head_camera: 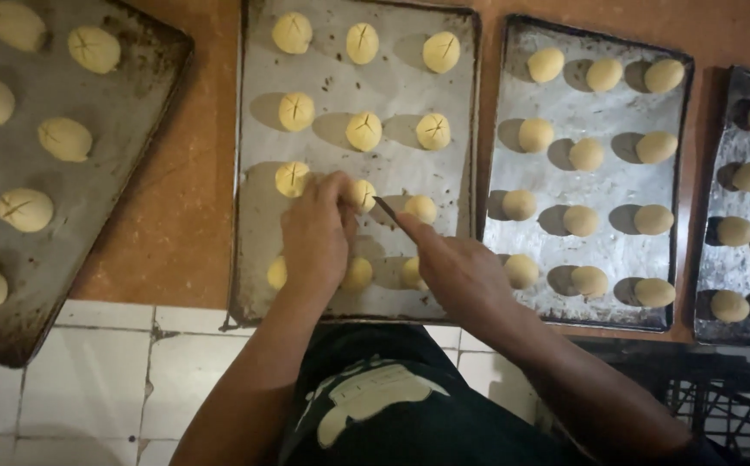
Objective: Scoring individual dough balls on baking trays using a small blade to create a cross pattern.
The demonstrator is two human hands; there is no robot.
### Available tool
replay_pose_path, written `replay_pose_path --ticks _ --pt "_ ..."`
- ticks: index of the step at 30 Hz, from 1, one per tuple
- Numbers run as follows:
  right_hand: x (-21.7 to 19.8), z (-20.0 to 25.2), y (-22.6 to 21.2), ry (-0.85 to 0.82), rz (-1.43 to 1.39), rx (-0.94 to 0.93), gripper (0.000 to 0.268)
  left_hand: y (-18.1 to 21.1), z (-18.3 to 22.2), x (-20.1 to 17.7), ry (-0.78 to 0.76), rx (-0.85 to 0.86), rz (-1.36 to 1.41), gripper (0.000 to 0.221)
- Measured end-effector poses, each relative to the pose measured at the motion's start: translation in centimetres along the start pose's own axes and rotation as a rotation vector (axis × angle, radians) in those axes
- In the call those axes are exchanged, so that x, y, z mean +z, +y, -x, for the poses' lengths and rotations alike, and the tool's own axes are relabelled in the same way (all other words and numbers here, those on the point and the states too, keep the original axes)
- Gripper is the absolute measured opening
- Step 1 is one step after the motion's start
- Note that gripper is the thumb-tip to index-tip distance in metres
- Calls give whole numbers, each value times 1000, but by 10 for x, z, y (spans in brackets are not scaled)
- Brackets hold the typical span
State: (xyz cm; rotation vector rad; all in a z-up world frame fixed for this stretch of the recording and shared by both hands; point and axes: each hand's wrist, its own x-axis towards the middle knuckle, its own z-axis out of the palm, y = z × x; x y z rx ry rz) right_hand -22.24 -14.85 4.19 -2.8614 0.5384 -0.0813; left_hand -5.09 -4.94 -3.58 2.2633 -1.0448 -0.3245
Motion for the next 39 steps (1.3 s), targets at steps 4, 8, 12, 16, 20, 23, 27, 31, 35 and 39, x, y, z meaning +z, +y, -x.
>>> replay_pose_path --ticks 4,8,12,16,20,23,27,31,35,39 --pt "-3 -12 -8 57 -38 52 54 -5 1 15 -34 -59 -53 51" --pt "13 -31 -10 36 42 49 56 0 2 13 -42 -80 -59 48" --pt "-20 -30 -17 -282 -56 190 53 -2 1 17 47 -45 -159 41" --pt "-59 -5 -15 -654 -35 414 59 -9 2 25 111 6 -192 38" --pt "-70 7 -1 -576 -12 540 60 37 10 0 91 40 -40 44" --pt "-61 16 12 -571 -184 598 63 57 16 14 -29 117 100 38" --pt "-46 12 16 -575 -110 485 72 50 13 42 -208 64 66 48" --pt "-23 5 16 -338 -92 324 60 54 11 44 -168 70 18 48" --pt "-24 23 25 -380 -88 318 64 62 12 39 -233 10 67 40" --pt "-36 45 31 -498 -74 421 65 61 7 45 -134 64 65 40"
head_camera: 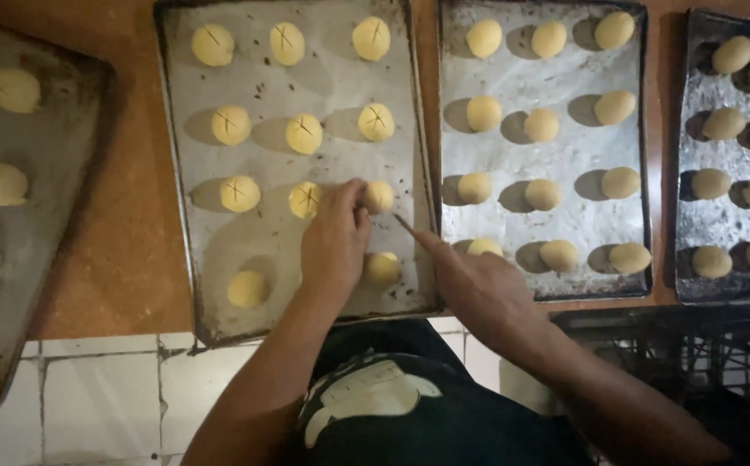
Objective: Scoring individual dough balls on baking trays using a small blade to create a cross pattern.
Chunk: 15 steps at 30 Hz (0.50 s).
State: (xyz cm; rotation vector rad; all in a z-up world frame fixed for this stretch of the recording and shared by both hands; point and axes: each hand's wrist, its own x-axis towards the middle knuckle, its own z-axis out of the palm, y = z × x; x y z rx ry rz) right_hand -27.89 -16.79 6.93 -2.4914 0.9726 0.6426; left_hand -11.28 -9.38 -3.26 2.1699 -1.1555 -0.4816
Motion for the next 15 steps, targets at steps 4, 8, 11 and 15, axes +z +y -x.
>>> replay_pose_path --ticks 4,8,11,15 --pt "-8 -7 6 121 -25 -34 61 1 0 3 50 11 239 53" --pt "-7 -32 -5 65 5 -26 68 -2 -5 16 55 -37 91 44" --pt "11 -56 4 259 76 -160 61 4 -3 13 82 -27 36 38" --pt "-14 -19 7 43 37 -83 65 11 -2 4 44 -58 90 38"
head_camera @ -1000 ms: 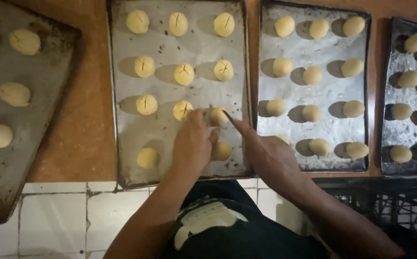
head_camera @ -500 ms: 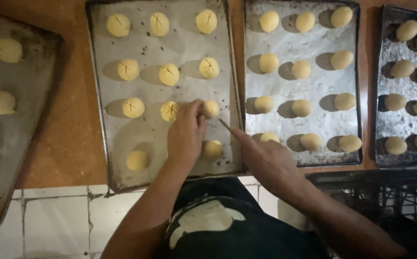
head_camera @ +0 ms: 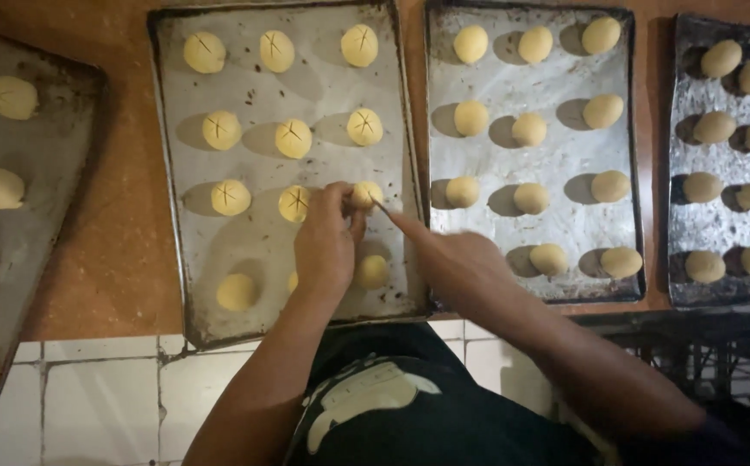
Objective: Scoring individual dough balls on baking trays using a small blade to create a cross pattern.
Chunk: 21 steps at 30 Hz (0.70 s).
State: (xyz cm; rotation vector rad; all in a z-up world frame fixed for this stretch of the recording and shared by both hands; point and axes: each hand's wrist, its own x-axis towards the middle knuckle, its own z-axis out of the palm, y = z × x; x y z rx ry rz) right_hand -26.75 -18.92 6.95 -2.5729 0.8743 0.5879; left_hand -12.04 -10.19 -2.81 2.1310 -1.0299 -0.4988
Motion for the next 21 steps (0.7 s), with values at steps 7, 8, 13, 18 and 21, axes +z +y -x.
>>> replay_pose_path --ticks 7,8,13,18,21 --pt "5 8 11 197 -22 -5 62 21 -1 -11 -3 -52 117 42" --pt "7 3 12 196 -25 -10 62 18 -2 -7 -2 -55 112 42" --pt "17 -37 17 251 -86 -149 59 18 -7 0 -79 -177 -130 38" --pt "-4 -10 15 165 -20 -119 60 -7 -3 23 73 -50 -192 41" --pt "-24 19 5 -7 60 20 63 -17 0 23 105 35 -155 43"
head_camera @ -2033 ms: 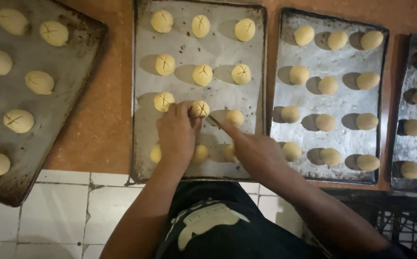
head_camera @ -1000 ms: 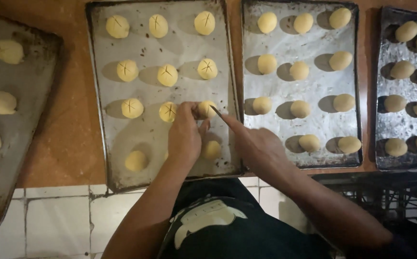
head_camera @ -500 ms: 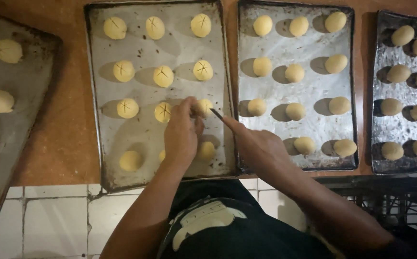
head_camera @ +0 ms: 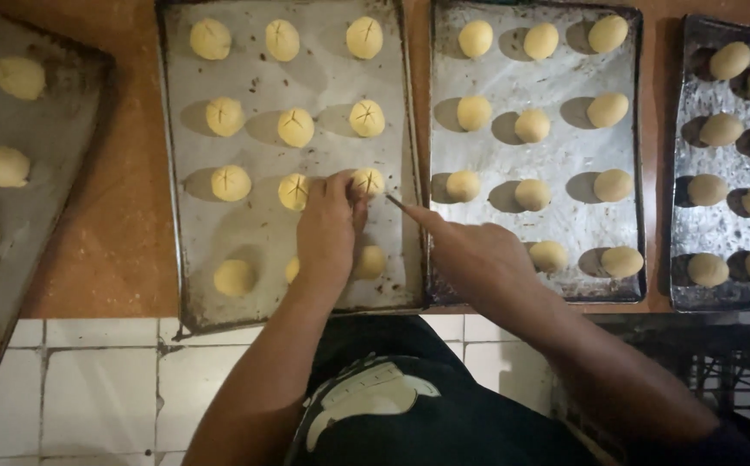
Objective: Scoring individual dough balls on baking trays using a small blade to create a cross pattern.
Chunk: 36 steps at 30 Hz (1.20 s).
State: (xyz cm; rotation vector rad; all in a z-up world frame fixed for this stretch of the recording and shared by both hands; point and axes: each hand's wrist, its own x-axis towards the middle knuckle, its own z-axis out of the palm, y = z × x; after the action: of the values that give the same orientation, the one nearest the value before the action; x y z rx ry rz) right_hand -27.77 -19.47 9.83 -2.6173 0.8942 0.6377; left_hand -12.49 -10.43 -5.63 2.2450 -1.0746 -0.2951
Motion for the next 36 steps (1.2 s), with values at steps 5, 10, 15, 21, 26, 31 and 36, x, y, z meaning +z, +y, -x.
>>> replay_pose_path --ticks 5,10,15,21,26,31,36 --pt "35 18 -26 451 200 -201 56 3 33 -96 -26 100 77 42" --pt "64 11 -102 567 -100 -389 50 -69 72 -164 -255 -475 77 63" --pt "100 5 -145 645 3 -471 52 -85 95 -155 -285 -446 147 52" --pt "111 -5 -183 482 157 -366 61 -102 96 -148 -181 -313 164 43" --pt "109 -10 -199 399 114 -283 58 -116 99 -134 -101 -214 124 41" --pt "98 34 -192 330 267 -135 61 -120 92 -131 -62 -135 80 32" --pt "94 26 -181 566 171 -230 53 -116 92 -137 -50 -135 201 33"
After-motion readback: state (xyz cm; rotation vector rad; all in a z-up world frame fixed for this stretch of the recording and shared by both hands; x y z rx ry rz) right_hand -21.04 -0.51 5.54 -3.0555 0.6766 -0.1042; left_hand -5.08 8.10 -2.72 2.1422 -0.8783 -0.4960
